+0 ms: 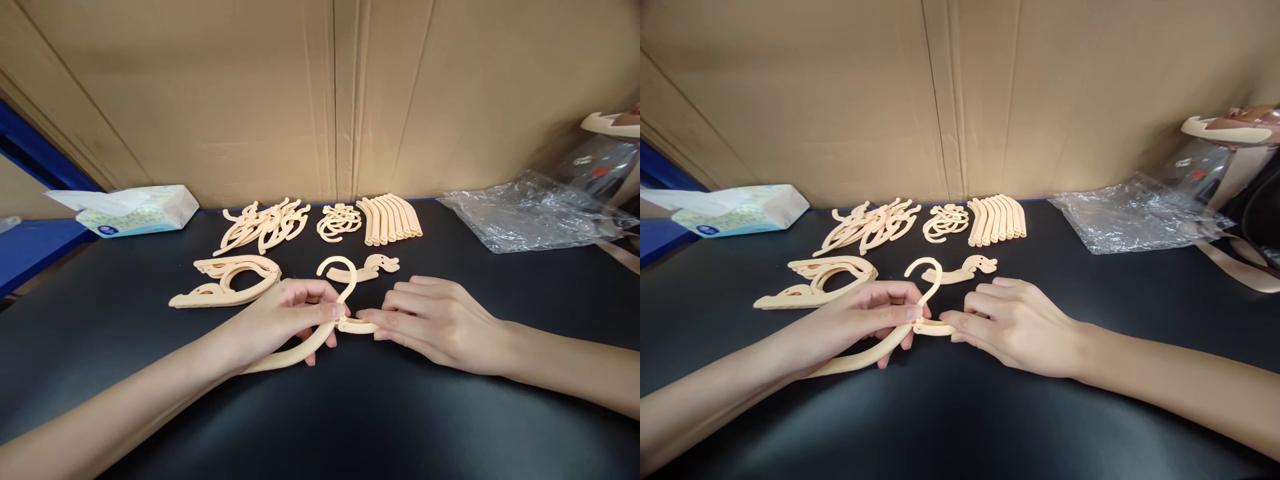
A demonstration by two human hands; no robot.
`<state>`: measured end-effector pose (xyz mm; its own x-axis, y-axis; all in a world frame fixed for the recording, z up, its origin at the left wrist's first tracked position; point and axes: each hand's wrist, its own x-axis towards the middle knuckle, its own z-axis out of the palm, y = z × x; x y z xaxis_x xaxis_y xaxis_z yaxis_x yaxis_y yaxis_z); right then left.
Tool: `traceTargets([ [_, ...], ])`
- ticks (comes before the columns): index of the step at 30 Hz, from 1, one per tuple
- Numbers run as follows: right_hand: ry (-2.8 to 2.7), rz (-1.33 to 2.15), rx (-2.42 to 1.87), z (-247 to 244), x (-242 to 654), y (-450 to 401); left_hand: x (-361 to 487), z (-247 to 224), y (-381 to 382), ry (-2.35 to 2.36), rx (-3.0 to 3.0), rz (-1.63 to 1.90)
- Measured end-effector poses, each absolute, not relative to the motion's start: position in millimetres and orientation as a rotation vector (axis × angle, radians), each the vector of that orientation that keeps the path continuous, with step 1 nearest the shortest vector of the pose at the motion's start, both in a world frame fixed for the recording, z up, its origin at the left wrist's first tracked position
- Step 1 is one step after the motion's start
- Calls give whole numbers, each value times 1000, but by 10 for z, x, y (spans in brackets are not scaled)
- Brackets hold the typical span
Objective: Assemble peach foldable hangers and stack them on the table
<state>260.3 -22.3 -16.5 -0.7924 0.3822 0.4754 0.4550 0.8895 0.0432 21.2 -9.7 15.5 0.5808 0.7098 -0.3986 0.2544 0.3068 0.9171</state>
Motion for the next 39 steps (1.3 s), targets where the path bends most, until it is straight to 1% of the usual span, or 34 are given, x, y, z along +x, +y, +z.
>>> traceTargets([
  [5, -2604, -215, -612, -156, 2597, -234, 219, 128, -105, 959, 1226, 431],
  [21, -2624, -198, -601, -118, 2577, -250, 252, 116, -107, 991, 1202, 413],
  [39, -2582, -35, -661, -126, 2595, -211, 254, 86, -129, 947, 1352, 365],
])
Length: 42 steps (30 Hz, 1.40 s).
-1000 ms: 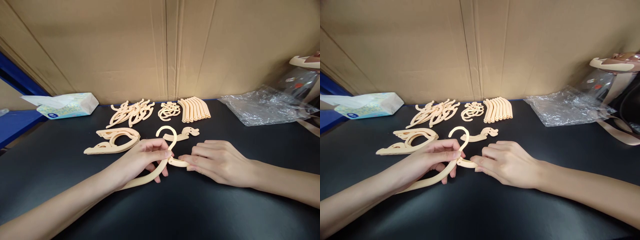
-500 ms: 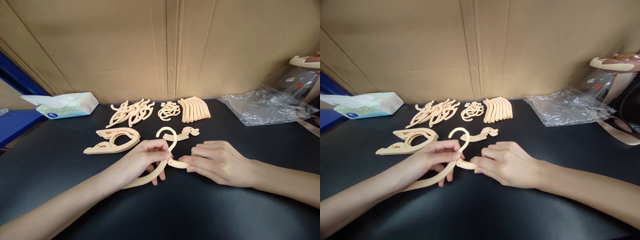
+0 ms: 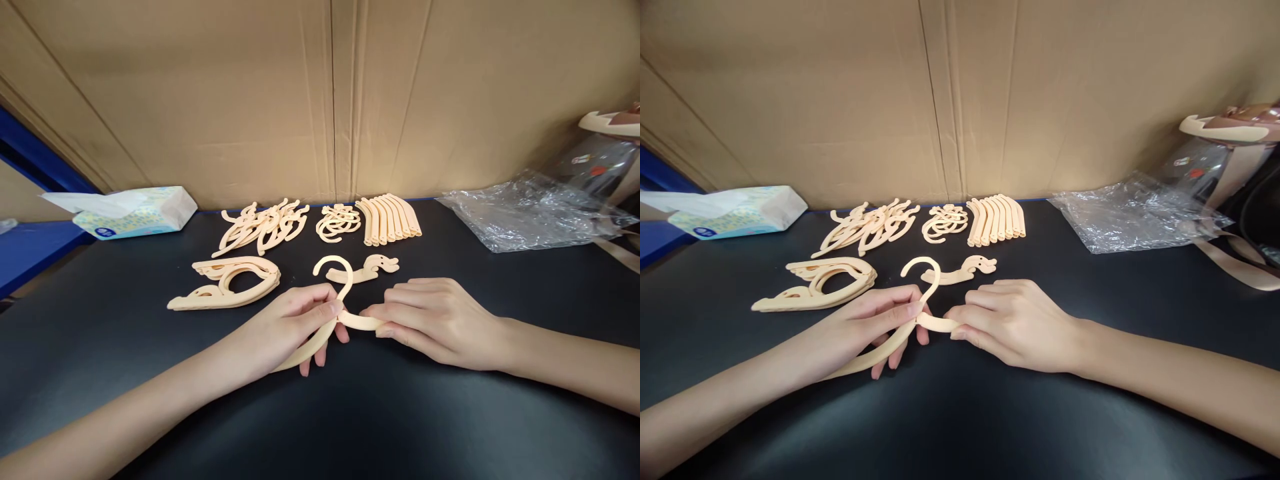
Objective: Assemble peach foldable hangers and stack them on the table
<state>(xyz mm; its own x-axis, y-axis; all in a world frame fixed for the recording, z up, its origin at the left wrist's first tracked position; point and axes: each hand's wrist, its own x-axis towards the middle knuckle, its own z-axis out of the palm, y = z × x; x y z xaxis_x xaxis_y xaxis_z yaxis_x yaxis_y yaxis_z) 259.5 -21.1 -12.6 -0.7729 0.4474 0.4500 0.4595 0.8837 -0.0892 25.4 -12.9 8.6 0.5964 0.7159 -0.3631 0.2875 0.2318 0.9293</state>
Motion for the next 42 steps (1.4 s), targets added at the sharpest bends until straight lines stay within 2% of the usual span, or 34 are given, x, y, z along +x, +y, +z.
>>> traceTargets([
  [8, -2495, 43, -625, -140, 2603, -199, 234, 86, -146, 988, 1448, 281],
  [19, -2377, -388, -723, -130, 2620, -254, 248, 117, -177, 1026, 1562, 227],
  [42, -2499, -171, -656, -124, 2590, -211, 218, 144, -174, 1024, 1771, 104],
])
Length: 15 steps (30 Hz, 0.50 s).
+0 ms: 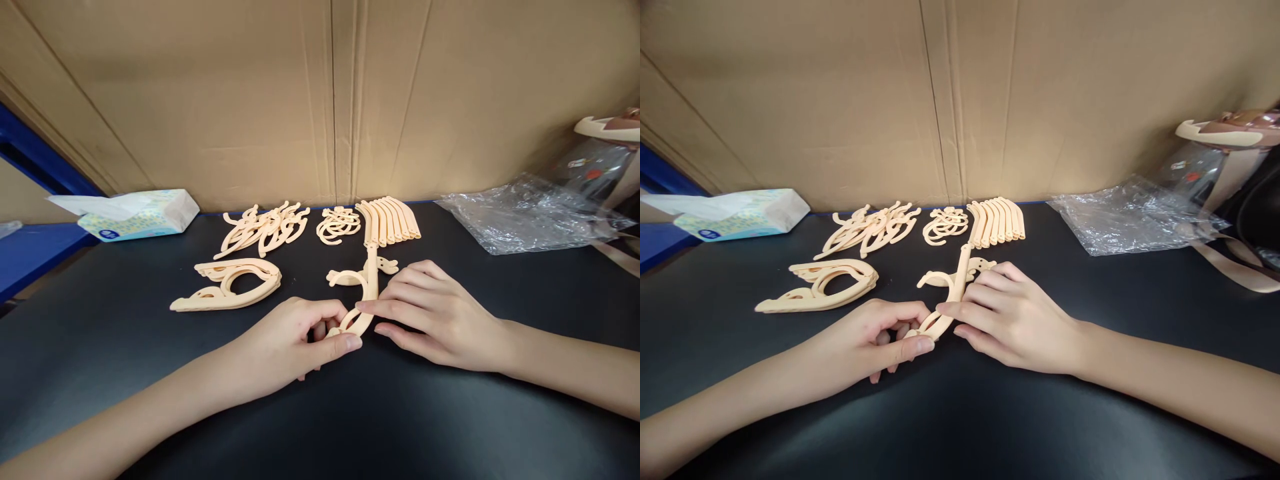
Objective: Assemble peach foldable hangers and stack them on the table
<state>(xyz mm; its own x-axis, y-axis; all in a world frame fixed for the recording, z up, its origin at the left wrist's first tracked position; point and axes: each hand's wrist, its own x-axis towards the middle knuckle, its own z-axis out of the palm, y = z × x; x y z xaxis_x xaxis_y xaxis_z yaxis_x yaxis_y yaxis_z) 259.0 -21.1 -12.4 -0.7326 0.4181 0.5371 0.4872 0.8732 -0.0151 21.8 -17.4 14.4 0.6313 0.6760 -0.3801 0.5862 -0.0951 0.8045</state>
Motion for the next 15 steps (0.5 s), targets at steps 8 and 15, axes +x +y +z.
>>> traceTargets([
  [8, -2550, -133, -608, -145, 2608, -202, 227, 145, -164, 995, 1823, 110],
  [15, -2578, -108, -593, -112, 2601, -210, 224, 112, -204, 905, 2127, 202],
])
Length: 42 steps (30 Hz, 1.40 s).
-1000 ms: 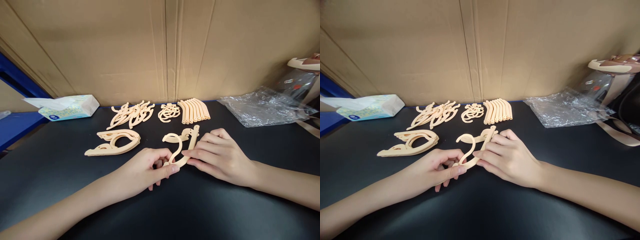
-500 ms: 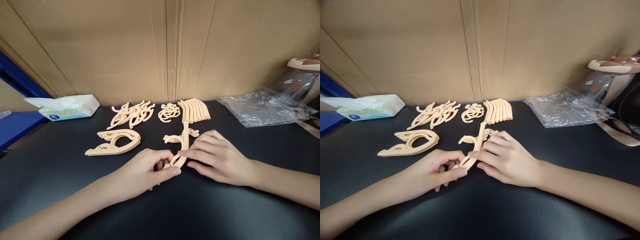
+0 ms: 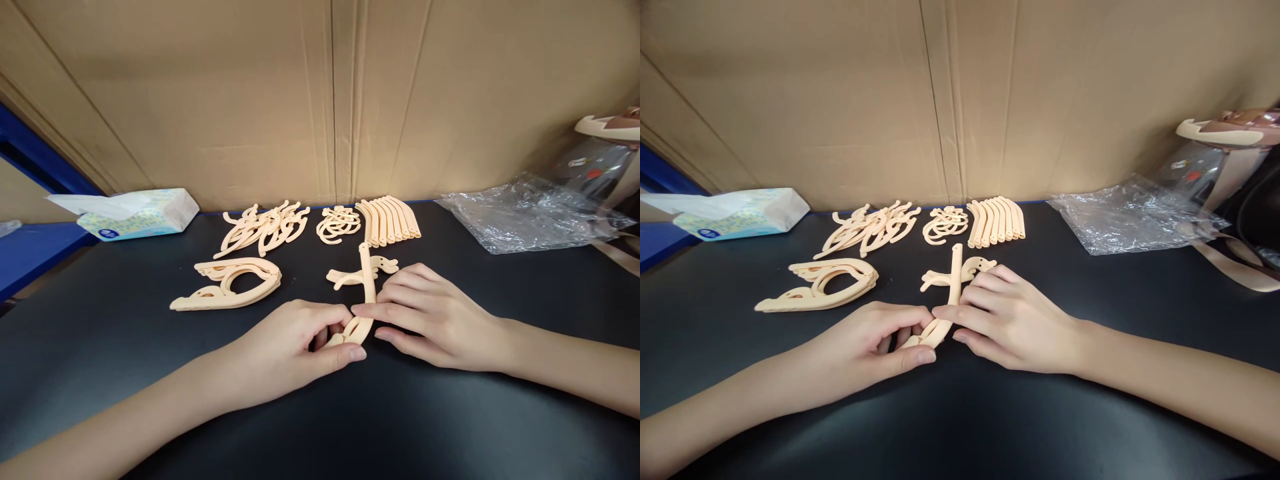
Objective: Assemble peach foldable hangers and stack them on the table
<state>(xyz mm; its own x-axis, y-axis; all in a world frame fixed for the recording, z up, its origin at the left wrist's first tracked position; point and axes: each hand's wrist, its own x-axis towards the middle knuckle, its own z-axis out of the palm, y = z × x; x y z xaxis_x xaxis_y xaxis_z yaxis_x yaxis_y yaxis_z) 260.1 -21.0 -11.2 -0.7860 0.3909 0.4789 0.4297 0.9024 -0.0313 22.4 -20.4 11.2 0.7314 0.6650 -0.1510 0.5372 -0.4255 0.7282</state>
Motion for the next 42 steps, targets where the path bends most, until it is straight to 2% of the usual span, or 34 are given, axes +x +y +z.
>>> traceTargets([
  [11, -2505, 82, -772, -104, 2607, -193, 196, -8, -253, 596, 2866, 293],
  [20, -2483, 118, -929, -114, 2597, -182, 201, -3, -264, 577, 2935, 310],
  [42, -2515, -15, -870, -154, 2604, -155, 196, -21, -245, 667, 3014, 539],
])
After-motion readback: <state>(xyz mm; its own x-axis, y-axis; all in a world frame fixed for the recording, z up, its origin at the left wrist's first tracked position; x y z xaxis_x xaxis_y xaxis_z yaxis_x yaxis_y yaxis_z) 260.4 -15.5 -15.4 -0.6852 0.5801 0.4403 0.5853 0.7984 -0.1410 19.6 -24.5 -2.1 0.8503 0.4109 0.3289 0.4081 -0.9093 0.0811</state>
